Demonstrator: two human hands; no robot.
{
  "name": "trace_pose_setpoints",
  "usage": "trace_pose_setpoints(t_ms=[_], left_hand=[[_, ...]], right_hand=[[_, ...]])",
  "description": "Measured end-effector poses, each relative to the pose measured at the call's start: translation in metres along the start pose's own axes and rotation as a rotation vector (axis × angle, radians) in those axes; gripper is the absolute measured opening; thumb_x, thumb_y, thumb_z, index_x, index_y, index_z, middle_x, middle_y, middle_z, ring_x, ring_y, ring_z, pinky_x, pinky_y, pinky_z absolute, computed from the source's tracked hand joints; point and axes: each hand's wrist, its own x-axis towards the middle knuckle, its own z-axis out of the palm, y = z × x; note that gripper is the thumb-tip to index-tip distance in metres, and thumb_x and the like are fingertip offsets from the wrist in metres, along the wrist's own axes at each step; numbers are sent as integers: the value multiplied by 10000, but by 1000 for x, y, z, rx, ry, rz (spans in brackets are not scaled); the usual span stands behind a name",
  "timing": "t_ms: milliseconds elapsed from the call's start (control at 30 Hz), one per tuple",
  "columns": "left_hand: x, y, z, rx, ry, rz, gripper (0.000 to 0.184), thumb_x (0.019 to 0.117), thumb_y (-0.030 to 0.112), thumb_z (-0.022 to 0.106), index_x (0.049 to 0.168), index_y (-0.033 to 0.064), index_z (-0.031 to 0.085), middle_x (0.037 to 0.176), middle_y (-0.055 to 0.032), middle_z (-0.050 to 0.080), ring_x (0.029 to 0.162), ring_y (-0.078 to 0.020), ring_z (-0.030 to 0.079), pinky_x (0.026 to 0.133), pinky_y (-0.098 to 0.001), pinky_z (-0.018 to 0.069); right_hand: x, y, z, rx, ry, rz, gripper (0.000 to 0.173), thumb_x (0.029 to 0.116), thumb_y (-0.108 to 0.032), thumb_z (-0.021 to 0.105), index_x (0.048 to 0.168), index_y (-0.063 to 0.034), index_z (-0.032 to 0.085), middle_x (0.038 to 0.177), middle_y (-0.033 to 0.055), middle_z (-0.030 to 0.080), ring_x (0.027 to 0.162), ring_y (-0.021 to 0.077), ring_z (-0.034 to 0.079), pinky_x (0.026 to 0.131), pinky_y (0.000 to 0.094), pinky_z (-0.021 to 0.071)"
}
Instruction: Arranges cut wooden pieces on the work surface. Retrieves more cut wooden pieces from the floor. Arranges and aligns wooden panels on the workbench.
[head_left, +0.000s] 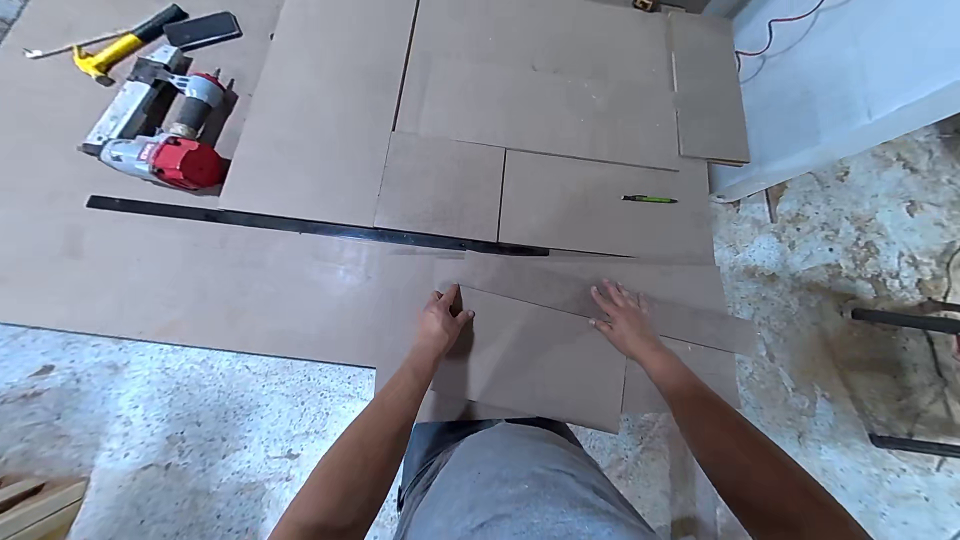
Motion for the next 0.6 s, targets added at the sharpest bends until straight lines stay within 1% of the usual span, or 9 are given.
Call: trace_pose_setpoints(t_ms=[100,133,167,233,267,300,433,533,600], left_hand=[[16,-10,-35,-348,56,-71,634,959,311,743,1522,142,505,1267,-198,664,1084,-339,679,953,-580,550],[28,-16,-49,-515,101,-126,584,994,262,693,1515,95,488,1243,-204,674,1034,-320,704,923,-552,578],[42,-23,-65,-698,139,-192,529,1030,238,637,1498,53,477,1224,-207,673,984,-299,713,893,-515,595],[77,-31,-94,-1023,195,-318,418,1074,273,545,1385,-5,533,1070,-159,702,837,-222,710,777,-415,608],[95,-34,-106,-1125,191,-369,410,1081,310,525,1320,-20,562,1006,-143,718,788,-206,718,733,-392,617],[111,-36,-115,-1197,164,-414,430,1082,334,517,1305,-30,566,998,-146,730,783,-209,725,724,-386,617],[143,-28,-130,-1349,127,-537,421,1080,338,518,1277,-30,569,1004,-145,741,788,-202,739,707,-352,625],[146,-31,-129,-1420,134,-592,370,1070,324,529,1256,8,575,959,-124,734,730,-175,722,639,-311,606],[148,-34,-128,-1423,122,-608,332,1049,346,561,1202,54,599,885,-79,708,658,-137,676,571,-273,564]], right_hand=[[10,-27,-17,61,-30,93,688,950,-427,691,1565,-231,454,1690,91,276,1579,314,181,1226,696,137],[17,-43,-25,111,-26,131,686,955,-429,684,1559,-194,460,1679,103,296,1570,309,217,1232,674,162],[26,-63,-34,171,-6,162,683,965,-432,675,1554,-162,458,1656,118,340,1541,311,292,1226,645,220],[55,-110,-56,326,48,205,665,989,-427,655,1545,-122,455,1591,125,449,1444,324,457,1185,590,354],[73,-135,-67,399,70,211,639,1001,-420,641,1535,-115,468,1553,132,494,1392,335,514,1148,585,409],[91,-157,-76,448,75,212,614,1011,-408,627,1528,-112,480,1536,128,514,1377,330,530,1140,574,424],[139,-221,-74,300,53,120,601,985,-414,648,1500,-131,520,1549,91,505,1429,277,478,1192,536,364],[131,-249,-62,157,7,106,720,947,-471,679,1560,-173,446,1611,83,422,1493,278,386,1218,578,288],[109,-256,-52,159,45,101,708,966,-471,654,1572,-185,426,1642,56,378,1516,260,351,1231,577,267]])
